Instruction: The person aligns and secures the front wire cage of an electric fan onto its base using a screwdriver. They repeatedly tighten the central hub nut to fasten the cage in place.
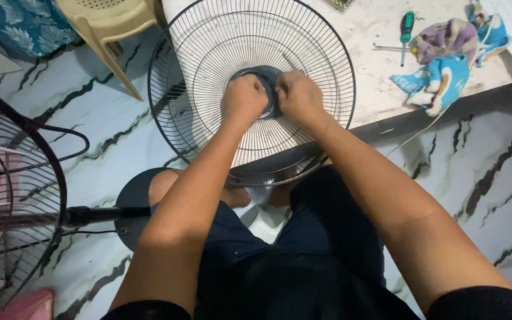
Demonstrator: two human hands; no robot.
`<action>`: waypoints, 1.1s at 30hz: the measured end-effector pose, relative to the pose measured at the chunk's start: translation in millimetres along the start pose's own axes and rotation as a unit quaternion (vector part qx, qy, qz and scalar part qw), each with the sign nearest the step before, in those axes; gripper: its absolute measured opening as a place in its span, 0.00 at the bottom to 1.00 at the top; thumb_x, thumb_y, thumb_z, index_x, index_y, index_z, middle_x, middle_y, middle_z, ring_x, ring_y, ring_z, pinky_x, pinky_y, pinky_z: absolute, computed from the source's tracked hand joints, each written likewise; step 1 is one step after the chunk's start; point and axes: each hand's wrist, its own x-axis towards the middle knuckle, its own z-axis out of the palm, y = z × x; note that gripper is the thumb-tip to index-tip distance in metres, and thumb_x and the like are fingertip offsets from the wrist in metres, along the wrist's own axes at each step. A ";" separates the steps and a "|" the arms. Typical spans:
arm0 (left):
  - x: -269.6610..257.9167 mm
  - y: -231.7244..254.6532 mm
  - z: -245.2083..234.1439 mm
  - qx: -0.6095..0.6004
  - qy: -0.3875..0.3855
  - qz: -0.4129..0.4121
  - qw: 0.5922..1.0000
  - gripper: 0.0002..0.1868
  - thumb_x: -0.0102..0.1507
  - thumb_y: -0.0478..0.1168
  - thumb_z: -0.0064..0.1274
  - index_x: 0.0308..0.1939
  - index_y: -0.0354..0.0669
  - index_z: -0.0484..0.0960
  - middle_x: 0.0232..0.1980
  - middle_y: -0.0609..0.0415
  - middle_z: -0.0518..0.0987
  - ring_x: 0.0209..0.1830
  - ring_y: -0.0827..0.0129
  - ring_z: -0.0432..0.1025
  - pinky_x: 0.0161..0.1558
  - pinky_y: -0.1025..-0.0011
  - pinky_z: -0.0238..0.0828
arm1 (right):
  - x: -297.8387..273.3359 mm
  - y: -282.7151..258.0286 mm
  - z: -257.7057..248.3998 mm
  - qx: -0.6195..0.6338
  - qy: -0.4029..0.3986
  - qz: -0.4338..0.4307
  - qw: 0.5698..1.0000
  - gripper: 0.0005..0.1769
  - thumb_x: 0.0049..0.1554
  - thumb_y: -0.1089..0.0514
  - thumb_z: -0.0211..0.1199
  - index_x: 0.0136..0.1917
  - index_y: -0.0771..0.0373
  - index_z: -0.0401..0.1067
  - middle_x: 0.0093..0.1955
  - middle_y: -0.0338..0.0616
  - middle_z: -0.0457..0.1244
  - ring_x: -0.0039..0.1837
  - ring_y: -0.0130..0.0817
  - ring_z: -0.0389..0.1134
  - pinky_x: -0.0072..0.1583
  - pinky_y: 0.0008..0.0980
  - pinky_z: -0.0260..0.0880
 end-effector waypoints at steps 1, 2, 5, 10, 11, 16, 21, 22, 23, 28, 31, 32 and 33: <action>-0.5 1.0 -1.4 0.002 -0.005 0.002 1.000 0.06 0.55 0.39 0.57 0.30 0.40 0.86 0.33 0.40 0.84 0.35 0.47 0.79 0.41 0.55 0.76 | 1.8 1.0 -0.4 -0.006 -0.011 -0.004 1.000 0.04 0.56 0.60 0.64 0.46 0.61 0.75 0.48 0.51 0.68 0.52 0.52 0.70 0.54 0.46 0.70; -0.9 1.5 -2.0 0.003 -0.010 0.004 1.000 0.07 0.55 0.39 0.57 0.30 0.40 0.86 0.33 0.41 0.84 0.35 0.47 0.79 0.40 0.55 0.75 | 5.4 2.5 -1.2 -0.012 -0.023 -0.008 1.000 0.05 0.56 0.60 0.64 0.46 0.63 0.74 0.48 0.52 0.68 0.52 0.52 0.70 0.54 0.47 0.70; 0.0 -1.2 -1.5 -0.002 -0.023 -0.010 1.000 0.07 0.55 0.40 0.58 0.29 0.40 0.85 0.33 0.41 0.84 0.35 0.48 0.80 0.41 0.56 0.76 | 15.0 8.2 -5.8 -0.015 -0.088 -0.007 0.996 0.06 0.56 0.60 0.64 0.46 0.65 0.74 0.47 0.55 0.68 0.51 0.54 0.70 0.54 0.47 0.70; 11.1 -8.8 0.7 -0.016 -0.028 0.012 0.999 0.05 0.55 0.39 0.59 0.29 0.43 0.86 0.34 0.44 0.85 0.36 0.51 0.80 0.44 0.58 0.77 | 27.4 10.6 -9.3 -0.001 -0.122 -0.013 0.993 0.08 0.54 0.59 0.65 0.44 0.67 0.74 0.44 0.58 0.68 0.48 0.56 0.71 0.53 0.48 0.70; 11.6 -10.5 0.6 -0.023 -0.034 -0.001 0.999 0.05 0.55 0.39 0.59 0.30 0.43 0.86 0.35 0.44 0.85 0.37 0.52 0.80 0.44 0.58 0.76 | 28.2 10.4 -8.5 0.001 -0.123 -0.002 0.992 0.08 0.53 0.59 0.66 0.43 0.67 0.75 0.44 0.58 0.68 0.48 0.56 0.71 0.52 0.48 0.71; 8.8 -11.0 1.2 0.066 0.003 0.130 0.989 0.05 0.56 0.34 0.60 0.36 0.39 0.85 0.43 0.43 0.80 0.45 0.49 0.76 0.49 0.57 0.73 | 29.8 13.1 -4.6 -0.004 -0.090 -0.027 0.996 0.08 0.52 0.60 0.66 0.40 0.69 0.74 0.42 0.59 0.68 0.46 0.56 0.71 0.51 0.48 0.72; 15.3 -11.5 -9.2 0.122 0.024 0.149 0.981 0.11 0.54 0.33 0.63 0.40 0.39 0.85 0.47 0.43 0.76 0.50 0.47 0.73 0.49 0.57 0.73 | 24.4 2.3 7.4 -0.095 0.000 -0.086 0.992 0.07 0.45 0.65 0.64 0.39 0.68 0.76 0.40 0.62 0.68 0.43 0.58 0.71 0.47 0.49 0.72; 17.1 -10.8 -10.8 0.125 0.017 0.135 0.983 0.11 0.54 0.34 0.64 0.39 0.39 0.85 0.46 0.44 0.76 0.50 0.48 0.73 0.50 0.56 0.73 | 26.9 1.4 5.5 -0.091 -0.028 -0.060 0.994 0.07 0.46 0.64 0.65 0.39 0.69 0.76 0.40 0.62 0.68 0.43 0.58 0.71 0.48 0.48 0.73; 17.7 -10.5 -12.0 0.127 0.008 0.120 0.984 0.11 0.53 0.35 0.65 0.39 0.40 0.85 0.46 0.44 0.77 0.50 0.48 0.73 0.50 0.56 0.72 | 29.7 0.8 3.1 -0.087 -0.057 -0.033 0.994 0.07 0.46 0.64 0.65 0.40 0.69 0.76 0.40 0.62 0.68 0.43 0.58 0.71 0.48 0.48 0.73; 18.5 -8.8 -15.4 0.111 0.005 0.106 0.988 0.13 0.53 0.36 0.66 0.41 0.39 0.85 0.47 0.45 0.76 0.51 0.50 0.72 0.51 0.58 0.72 | 42.1 -1.3 -14.3 -0.055 -0.154 0.056 0.985 0.14 0.46 0.56 0.71 0.39 0.70 0.76 0.38 0.62 0.69 0.43 0.56 0.72 0.49 0.46 0.74; 19.8 -9.2 -16.3 0.122 0.042 0.144 0.981 0.16 0.50 0.36 0.67 0.41 0.37 0.85 0.46 0.44 0.76 0.50 0.50 0.71 0.50 0.59 0.71 | 42.9 -5.6 -14.9 -0.047 -0.171 0.103 0.979 0.15 0.45 0.55 0.71 0.39 0.70 0.76 0.38 0.61 0.69 0.43 0.53 0.73 0.48 0.45 0.74; 19.5 -10.5 -16.2 0.124 0.050 0.151 0.979 0.15 0.50 0.36 0.67 0.40 0.38 0.86 0.46 0.44 0.77 0.50 0.50 0.70 0.49 0.58 0.71 | 40.6 -6.6 -13.0 -0.056 -0.163 0.104 0.980 0.15 0.45 0.55 0.71 0.39 0.70 0.76 0.38 0.61 0.68 0.43 0.54 0.73 0.48 0.45 0.74; 21.1 -11.2 -16.5 0.127 0.059 0.160 0.977 0.14 0.50 0.37 0.67 0.39 0.38 0.86 0.46 0.45 0.77 0.50 0.50 0.70 0.49 0.58 0.71 | 40.2 -7.2 -11.6 -0.064 -0.153 0.105 0.981 0.15 0.44 0.56 0.71 0.39 0.70 0.76 0.38 0.61 0.68 0.43 0.55 0.73 0.47 0.46 0.74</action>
